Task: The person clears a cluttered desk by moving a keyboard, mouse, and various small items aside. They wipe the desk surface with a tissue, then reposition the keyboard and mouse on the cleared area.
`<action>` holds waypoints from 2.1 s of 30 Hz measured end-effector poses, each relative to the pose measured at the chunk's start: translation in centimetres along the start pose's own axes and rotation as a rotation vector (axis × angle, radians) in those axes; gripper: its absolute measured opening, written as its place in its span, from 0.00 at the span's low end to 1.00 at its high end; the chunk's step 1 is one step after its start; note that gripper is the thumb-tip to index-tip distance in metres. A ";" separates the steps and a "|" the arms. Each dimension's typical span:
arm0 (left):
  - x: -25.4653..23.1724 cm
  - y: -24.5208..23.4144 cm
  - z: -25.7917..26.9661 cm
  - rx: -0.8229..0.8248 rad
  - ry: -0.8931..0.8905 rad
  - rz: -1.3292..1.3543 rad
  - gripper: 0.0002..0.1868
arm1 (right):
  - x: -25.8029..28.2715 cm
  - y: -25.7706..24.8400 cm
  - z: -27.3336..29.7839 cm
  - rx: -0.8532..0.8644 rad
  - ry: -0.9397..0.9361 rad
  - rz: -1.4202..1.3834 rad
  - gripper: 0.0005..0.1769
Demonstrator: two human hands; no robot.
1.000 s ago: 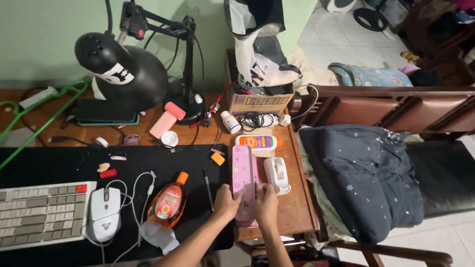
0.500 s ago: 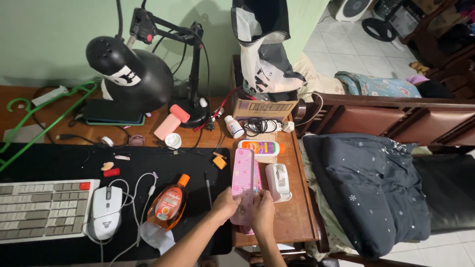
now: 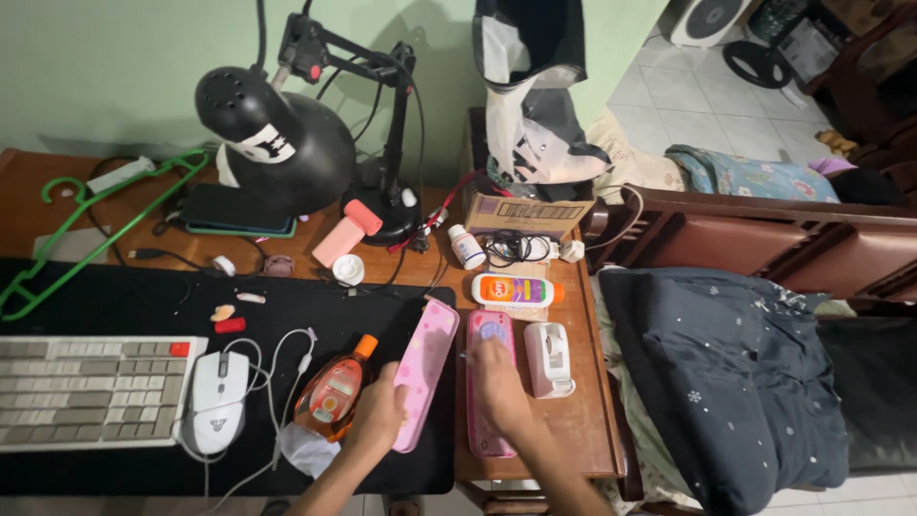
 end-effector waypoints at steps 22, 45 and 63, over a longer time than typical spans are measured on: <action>-0.3 12.0 -0.8 -0.100 0.742 0.186 0.17 | -3.6 3.9 -2.5 0.358 -0.242 -0.192 0.17; -0.1 13.7 -0.8 -0.062 0.664 0.284 0.32 | -8.2 2.0 -8.4 0.214 0.028 -0.037 0.17; 0.5 15.6 -5.8 0.067 0.438 0.245 0.33 | -9.8 5.6 -9.6 0.430 0.302 0.003 0.12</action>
Point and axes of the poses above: each hand's wrist, its own z-axis away from the middle knuckle, its own y-axis out of the palm, x = y × z, the point moved 8 cm from there along -z, towards the middle knuckle, and after that the axes turned 7 degrees about y, right-handed, at the moved point
